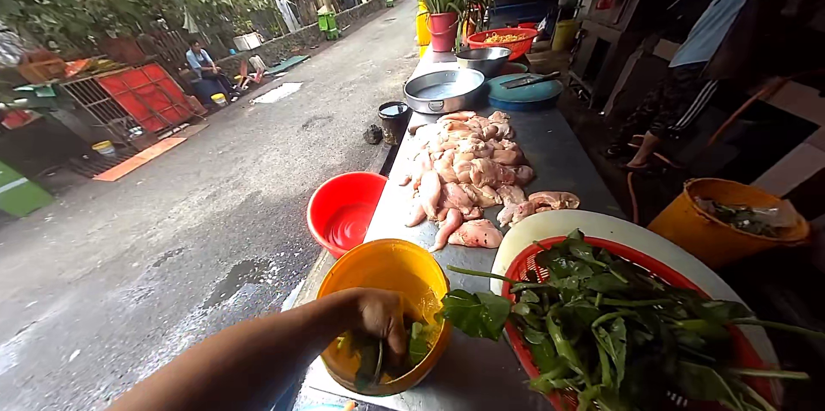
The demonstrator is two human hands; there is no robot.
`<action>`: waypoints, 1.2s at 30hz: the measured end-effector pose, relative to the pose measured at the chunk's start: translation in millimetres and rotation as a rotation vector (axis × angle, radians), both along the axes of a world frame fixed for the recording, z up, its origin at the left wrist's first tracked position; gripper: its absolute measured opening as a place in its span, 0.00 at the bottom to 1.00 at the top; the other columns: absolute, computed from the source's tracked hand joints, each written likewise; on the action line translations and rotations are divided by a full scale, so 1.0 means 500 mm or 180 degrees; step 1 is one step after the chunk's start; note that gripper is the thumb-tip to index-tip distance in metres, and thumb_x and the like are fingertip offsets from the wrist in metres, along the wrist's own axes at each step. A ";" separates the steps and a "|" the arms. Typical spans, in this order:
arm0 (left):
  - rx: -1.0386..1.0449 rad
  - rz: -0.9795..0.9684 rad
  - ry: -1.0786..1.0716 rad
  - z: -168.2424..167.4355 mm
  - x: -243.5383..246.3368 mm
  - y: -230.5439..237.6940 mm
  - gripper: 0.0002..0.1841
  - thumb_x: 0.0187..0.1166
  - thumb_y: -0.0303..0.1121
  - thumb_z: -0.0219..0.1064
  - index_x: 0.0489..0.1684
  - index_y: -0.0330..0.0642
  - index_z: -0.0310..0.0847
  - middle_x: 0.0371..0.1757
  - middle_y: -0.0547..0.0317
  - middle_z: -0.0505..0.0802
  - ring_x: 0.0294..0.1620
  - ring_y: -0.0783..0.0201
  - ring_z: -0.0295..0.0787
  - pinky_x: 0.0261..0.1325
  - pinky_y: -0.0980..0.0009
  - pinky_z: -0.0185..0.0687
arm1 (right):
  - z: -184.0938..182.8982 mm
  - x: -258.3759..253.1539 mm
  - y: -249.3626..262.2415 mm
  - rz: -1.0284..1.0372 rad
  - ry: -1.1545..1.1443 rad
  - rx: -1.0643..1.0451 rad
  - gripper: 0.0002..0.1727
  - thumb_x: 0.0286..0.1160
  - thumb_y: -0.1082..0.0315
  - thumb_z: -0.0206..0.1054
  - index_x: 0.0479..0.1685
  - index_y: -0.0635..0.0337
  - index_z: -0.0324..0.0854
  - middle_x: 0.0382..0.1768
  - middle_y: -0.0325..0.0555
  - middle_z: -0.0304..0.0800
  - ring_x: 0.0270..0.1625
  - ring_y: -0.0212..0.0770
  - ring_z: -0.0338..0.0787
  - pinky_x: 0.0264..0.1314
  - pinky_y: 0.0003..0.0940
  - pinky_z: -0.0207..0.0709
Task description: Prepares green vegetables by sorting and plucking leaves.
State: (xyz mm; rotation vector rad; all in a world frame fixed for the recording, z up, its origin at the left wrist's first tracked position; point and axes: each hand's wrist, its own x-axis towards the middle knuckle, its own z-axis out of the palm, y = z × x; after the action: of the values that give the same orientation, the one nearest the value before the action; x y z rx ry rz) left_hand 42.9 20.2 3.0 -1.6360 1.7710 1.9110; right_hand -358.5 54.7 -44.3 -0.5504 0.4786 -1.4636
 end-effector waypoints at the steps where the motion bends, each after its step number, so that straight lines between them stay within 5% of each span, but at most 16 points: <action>1: -0.0055 0.0215 0.0166 0.007 0.015 -0.006 0.18 0.56 0.20 0.69 0.48 0.38 0.84 0.36 0.54 0.93 0.32 0.63 0.91 0.37 0.59 0.90 | 0.011 0.009 -0.001 0.0028 -0.0056 0.0066 0.13 0.58 0.72 0.66 0.44 0.63 0.85 0.48 0.55 0.93 0.55 0.48 0.93 0.61 0.54 0.86; 9: -0.1142 0.1215 0.0470 0.238 0.097 -0.015 0.16 0.51 0.16 0.74 0.38 0.40 0.91 0.32 0.56 0.94 0.30 0.67 0.91 0.32 0.71 0.88 | 0.056 0.081 0.000 -0.0094 0.0474 0.0213 0.13 0.56 0.76 0.59 0.26 0.48 0.88 0.30 0.35 0.95 0.37 0.29 0.93 0.44 0.32 0.89; 14: -0.1961 0.0934 0.0479 0.399 0.077 -0.012 0.15 0.49 0.28 0.79 0.38 0.40 0.90 0.30 0.51 0.93 0.28 0.63 0.92 0.29 0.70 0.88 | 0.073 0.134 0.006 0.0103 0.0376 0.0281 0.13 0.54 0.77 0.60 0.27 0.49 0.87 0.30 0.37 0.96 0.36 0.30 0.94 0.43 0.34 0.90; 18: -0.2489 0.0607 0.0652 0.482 0.011 -0.013 0.13 0.51 0.26 0.77 0.37 0.40 0.89 0.30 0.54 0.93 0.28 0.66 0.91 0.30 0.72 0.89 | 0.076 0.173 0.011 0.0270 0.0260 0.0331 0.11 0.53 0.77 0.61 0.28 0.52 0.86 0.31 0.41 0.95 0.37 0.32 0.94 0.43 0.35 0.90; 23: -0.2506 0.0296 0.0923 0.460 -0.098 -0.035 0.22 0.57 0.15 0.72 0.54 0.37 0.87 0.40 0.52 0.95 0.37 0.64 0.93 0.38 0.66 0.93 | 0.061 0.201 0.017 0.0433 0.0169 0.0305 0.08 0.53 0.77 0.66 0.33 0.60 0.86 0.35 0.47 0.95 0.41 0.36 0.95 0.46 0.35 0.90; 25: -0.2832 -0.0428 -0.0029 0.403 -0.138 -0.054 0.25 0.62 0.22 0.81 0.62 0.42 0.85 0.50 0.56 0.94 0.49 0.63 0.92 0.51 0.60 0.93 | 0.085 0.219 0.028 0.0475 0.0081 0.0328 0.12 0.48 0.79 0.64 0.34 0.61 0.83 0.35 0.50 0.94 0.41 0.39 0.95 0.46 0.40 0.90; 28: -0.2271 -0.1174 -0.1586 0.333 -0.199 -0.061 0.36 0.73 0.40 0.78 0.85 0.53 0.71 0.78 0.49 0.79 0.78 0.39 0.70 0.65 0.31 0.72 | 0.093 0.229 0.037 0.0713 0.0015 0.0280 0.14 0.47 0.78 0.63 0.37 0.61 0.83 0.37 0.50 0.94 0.44 0.41 0.95 0.49 0.43 0.90; 30: -0.2118 -0.1369 -0.1632 0.334 -0.209 -0.059 0.37 0.73 0.40 0.78 0.85 0.49 0.70 0.82 0.48 0.76 0.79 0.38 0.69 0.68 0.32 0.69 | 0.087 0.230 0.040 0.0712 0.0020 0.0351 0.14 0.46 0.77 0.63 0.37 0.62 0.81 0.37 0.51 0.93 0.44 0.42 0.95 0.48 0.44 0.89; 33: -0.2452 -0.1631 -0.0958 0.372 -0.184 -0.057 0.41 0.64 0.38 0.86 0.82 0.46 0.73 0.74 0.50 0.84 0.72 0.54 0.82 0.74 0.50 0.78 | 0.088 0.229 0.045 0.0583 0.0022 0.0442 0.13 0.46 0.78 0.64 0.35 0.62 0.81 0.36 0.51 0.94 0.42 0.41 0.95 0.48 0.43 0.90; 36: -0.2628 -0.1113 -0.0783 0.452 -0.162 -0.039 0.46 0.58 0.34 0.89 0.85 0.56 0.71 0.74 0.59 0.86 0.72 0.61 0.84 0.73 0.52 0.81 | 0.077 0.221 0.033 0.0660 -0.0007 0.0402 0.11 0.51 0.77 0.67 0.37 0.61 0.85 0.36 0.49 0.95 0.43 0.39 0.96 0.49 0.39 0.90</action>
State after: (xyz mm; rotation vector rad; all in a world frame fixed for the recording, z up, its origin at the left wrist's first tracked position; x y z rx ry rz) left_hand -38.2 0.8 229.0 -1.4688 2.6779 0.8136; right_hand -248.2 71.2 -5.6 -0.4830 0.4937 -1.2273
